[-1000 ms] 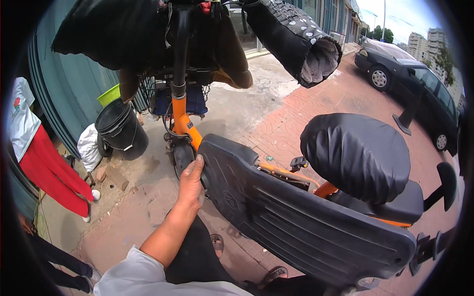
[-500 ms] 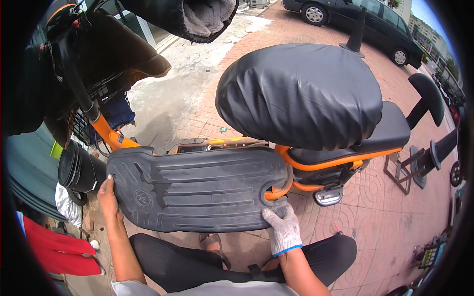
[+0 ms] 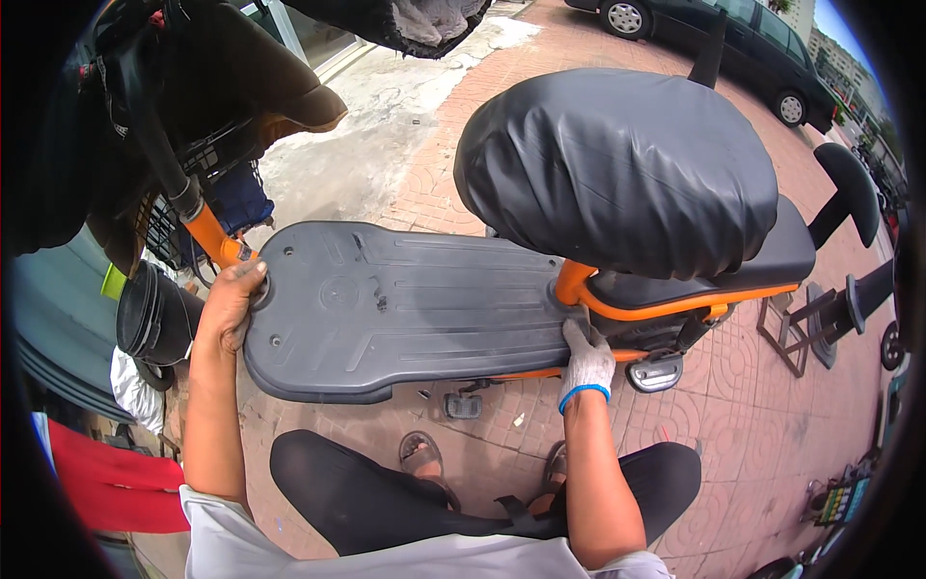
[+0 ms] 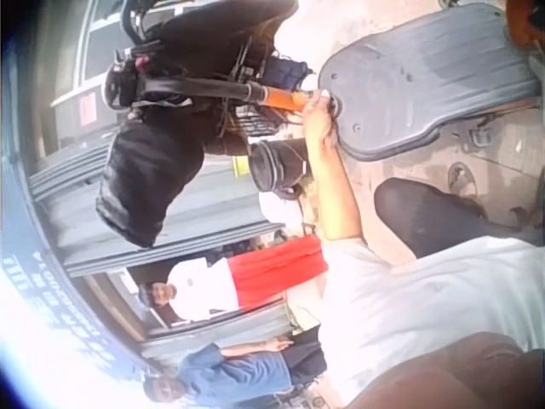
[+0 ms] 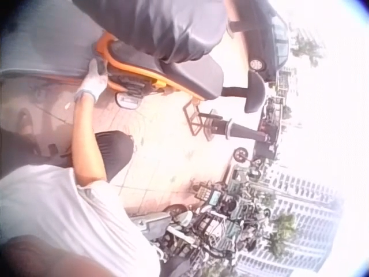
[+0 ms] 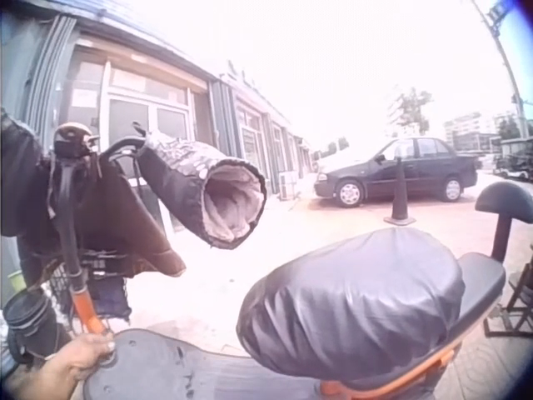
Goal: The person connects wires in an electric scooter's battery compartment by hand, places the footboard cover over the compartment, and secures it with screws using a power drill.
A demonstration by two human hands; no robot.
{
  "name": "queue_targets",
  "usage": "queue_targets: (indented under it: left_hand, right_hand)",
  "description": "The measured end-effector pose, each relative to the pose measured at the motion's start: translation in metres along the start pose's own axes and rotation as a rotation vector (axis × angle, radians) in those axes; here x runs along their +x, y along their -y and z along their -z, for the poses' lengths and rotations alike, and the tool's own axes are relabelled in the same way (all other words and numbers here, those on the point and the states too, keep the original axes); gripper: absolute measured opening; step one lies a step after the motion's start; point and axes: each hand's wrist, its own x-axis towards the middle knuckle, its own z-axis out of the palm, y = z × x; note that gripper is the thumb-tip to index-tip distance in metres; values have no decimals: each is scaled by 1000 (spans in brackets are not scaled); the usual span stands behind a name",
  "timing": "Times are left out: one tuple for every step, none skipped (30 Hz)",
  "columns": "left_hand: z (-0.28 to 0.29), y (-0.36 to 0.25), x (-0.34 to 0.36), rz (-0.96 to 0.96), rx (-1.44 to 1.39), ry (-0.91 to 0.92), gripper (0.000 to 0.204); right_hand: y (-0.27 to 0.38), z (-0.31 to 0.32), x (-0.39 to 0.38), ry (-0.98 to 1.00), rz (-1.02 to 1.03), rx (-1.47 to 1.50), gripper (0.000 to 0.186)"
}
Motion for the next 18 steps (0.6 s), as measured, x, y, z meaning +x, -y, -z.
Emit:
queue_targets:
  left_hand:
    - [-7,7,11,-9,16,6,20]
    - [-5,18,20,-10,17,9,20]
    - [1,32,30,3,-19,20,20]
    - [7,44,37,17,-56,26,19]
    - [8,53,38,34,-67,38,29]
    - [10,67,45,18,-59,15,36]
    - [5,70,43,5,-49,-13,43]
    - [3,70,42,9,-52,-24,43]
    - [-1,69,43,29,-43,-22,49]
    - [-2,63,41,49,-32,-26,55]
    - [6,65,45,10,137,-21,56]
    - [8,71,48,-12,194,-57,57]
    - [-2,71,49,-35,250,-84,58]
    - [0,76,51,-36,236,-110,58]
    - [3,80,51,-37,223,-135,57]
    - [-1,82,50,-161,408,-161,57]
    - [-15,78,45,-329,679,-296,51]
    - [-29,75,35,-386,835,-417,48]
  right_hand:
    - [-1,1,0,-7,1,0,52]
    - [-3,0,0,2,55,-44,52]
    - [-4,0,0,12,108,-89,52]
    - [-5,-2,-3,1,130,-132,50]
    - [-4,0,-2,0,133,-134,50]
    - [-4,2,0,18,147,-146,55]
    - [-5,3,1,42,157,-160,59]
    - [-6,3,3,35,188,-211,60]
    - [-6,5,4,32,192,-233,59]
    - [-8,7,6,12,185,-224,59]
    - [-7,6,5,-3,176,-217,58]
    - [-5,7,3,-9,170,-251,58]
    - [-4,11,5,-23,153,-247,57]
    - [-6,8,4,-19,161,-210,57]
    - [-8,5,2,-16,166,-173,56]
    - [-8,5,2,-28,174,-197,56]
    - [-8,5,0,-24,173,-205,56]
    - [-7,5,-3,-82,318,-348,55]
